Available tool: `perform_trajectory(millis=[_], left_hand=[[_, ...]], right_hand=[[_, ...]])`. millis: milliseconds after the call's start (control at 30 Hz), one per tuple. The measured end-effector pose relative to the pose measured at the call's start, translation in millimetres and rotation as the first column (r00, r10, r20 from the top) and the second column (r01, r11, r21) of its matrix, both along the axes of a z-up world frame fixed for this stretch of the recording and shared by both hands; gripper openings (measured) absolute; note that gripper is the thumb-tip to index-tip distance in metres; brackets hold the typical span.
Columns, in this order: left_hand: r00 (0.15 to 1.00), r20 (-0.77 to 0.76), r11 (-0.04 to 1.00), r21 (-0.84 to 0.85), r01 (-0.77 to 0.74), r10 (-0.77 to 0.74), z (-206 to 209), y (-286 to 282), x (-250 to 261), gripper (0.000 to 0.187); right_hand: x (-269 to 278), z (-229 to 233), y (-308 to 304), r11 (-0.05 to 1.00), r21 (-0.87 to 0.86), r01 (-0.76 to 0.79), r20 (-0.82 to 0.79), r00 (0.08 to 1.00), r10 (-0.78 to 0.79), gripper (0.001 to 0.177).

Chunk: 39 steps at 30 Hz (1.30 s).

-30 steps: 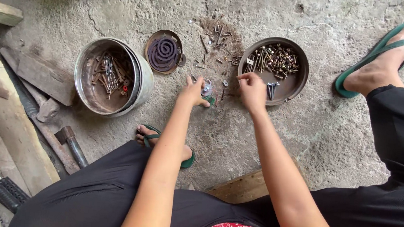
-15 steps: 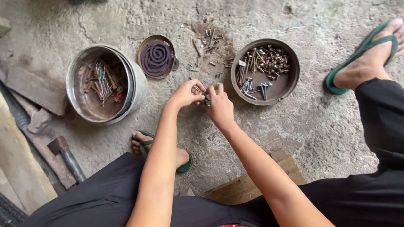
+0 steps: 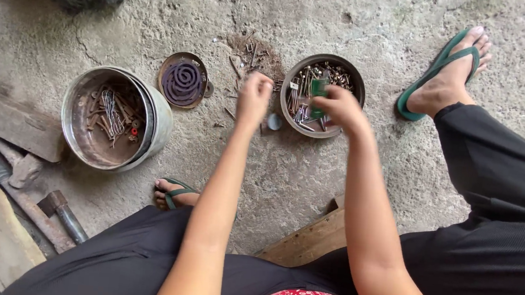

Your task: Sorting through various nails and screws in a metal container and placing them into a separate lid.

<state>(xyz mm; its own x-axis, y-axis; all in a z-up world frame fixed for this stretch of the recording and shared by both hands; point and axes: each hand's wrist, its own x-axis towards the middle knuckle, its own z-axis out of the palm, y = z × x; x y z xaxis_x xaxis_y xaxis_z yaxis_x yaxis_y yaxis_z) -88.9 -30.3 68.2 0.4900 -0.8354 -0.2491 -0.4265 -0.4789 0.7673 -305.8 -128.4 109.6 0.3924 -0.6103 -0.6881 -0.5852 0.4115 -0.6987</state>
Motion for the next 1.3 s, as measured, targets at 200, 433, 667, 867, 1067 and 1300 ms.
perform_trajectory(millis=[200, 433, 667, 867, 1067, 1300], left_hand=[[0.986, 0.163, 1.0, -0.002, 0.028, -0.028, -29, -8, -53, 0.003], [0.968, 0.11, 0.741, 0.664, 0.099, -0.227, -51, 13, -17, 0.015], [0.925, 0.11, 0.864, 0.411, 0.291, -0.364, -15, 43, -12, 0.023], [0.928, 0.063, 0.92, -0.119, 0.373, -0.368, 53, 20, -10, 0.015], [0.798, 0.589, 0.759, -0.462, 0.46, -0.125, 58, 4, -51, 0.016], [0.995, 0.042, 0.933, -0.343, 0.104, -0.095, -17, -8, -96, 0.008]], right_hand=[[-56, 57, -39, 0.998, 0.012, 0.064, 0.268, 0.961, -0.065, 0.036], [-49, 58, -36, 0.993, -0.102, 0.06, 0.197, 0.98, -0.039, 0.028], [-84, -16, -47, 0.962, -0.193, 0.192, -0.041, 0.978, -0.203, 0.034], [-118, -56, -54, 0.81, -0.226, 0.541, 0.038, 0.836, -0.547, 0.031], [-118, -62, -41, 0.923, 0.003, 0.386, -0.035, 0.922, -0.385, 0.035], [-76, -40, -10, 0.969, -0.198, 0.149, -0.41, 0.885, -0.22, 0.04]])
